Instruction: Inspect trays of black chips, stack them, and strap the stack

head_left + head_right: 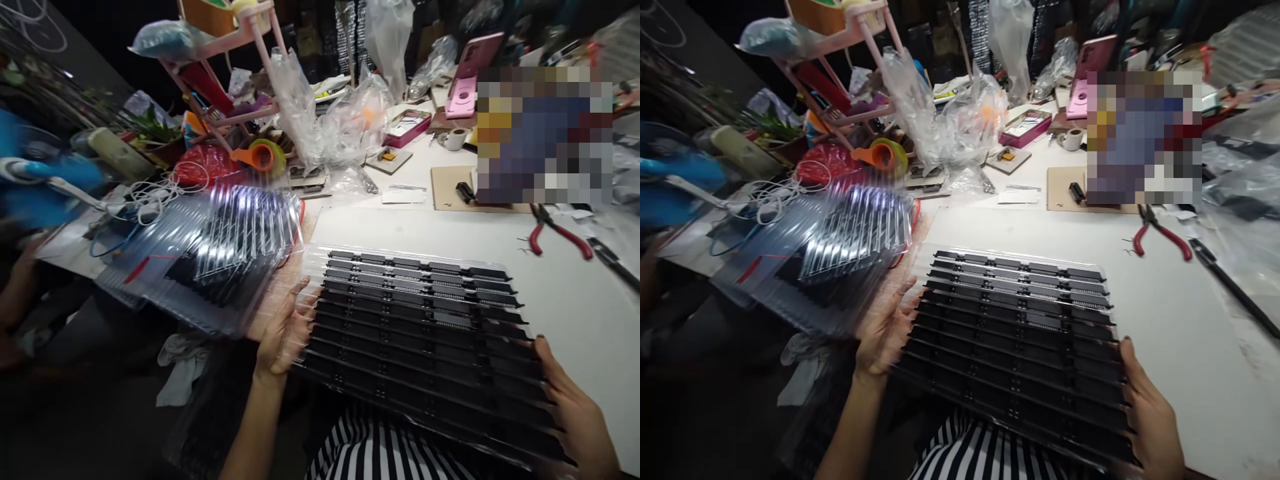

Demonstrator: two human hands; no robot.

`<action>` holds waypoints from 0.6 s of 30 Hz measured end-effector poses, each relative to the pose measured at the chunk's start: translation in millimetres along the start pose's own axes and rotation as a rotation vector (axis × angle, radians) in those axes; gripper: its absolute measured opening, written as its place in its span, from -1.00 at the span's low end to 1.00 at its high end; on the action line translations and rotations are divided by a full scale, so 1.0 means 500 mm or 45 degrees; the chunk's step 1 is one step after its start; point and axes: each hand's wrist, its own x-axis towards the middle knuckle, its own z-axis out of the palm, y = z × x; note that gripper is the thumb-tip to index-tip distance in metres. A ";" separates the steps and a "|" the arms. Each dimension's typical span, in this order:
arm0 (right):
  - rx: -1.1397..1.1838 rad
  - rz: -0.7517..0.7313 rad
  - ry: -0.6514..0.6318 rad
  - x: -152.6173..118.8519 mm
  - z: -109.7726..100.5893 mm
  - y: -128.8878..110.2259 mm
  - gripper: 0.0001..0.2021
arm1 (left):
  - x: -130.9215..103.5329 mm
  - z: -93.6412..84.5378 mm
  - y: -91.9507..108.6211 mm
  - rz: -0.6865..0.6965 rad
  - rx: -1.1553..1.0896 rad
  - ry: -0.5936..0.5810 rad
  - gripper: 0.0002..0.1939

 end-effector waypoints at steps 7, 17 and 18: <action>-0.120 -0.331 0.573 -0.015 0.053 0.014 -0.70 | -0.004 -0.002 -0.003 -0.014 -0.036 0.026 -0.57; 0.215 0.001 -0.053 0.012 0.002 0.000 -0.79 | 0.002 -0.001 -0.001 -0.028 -0.050 0.031 -0.58; 0.220 0.055 -0.104 0.013 -0.003 0.003 -0.75 | 0.001 0.000 -0.001 -0.032 -0.045 0.031 -0.57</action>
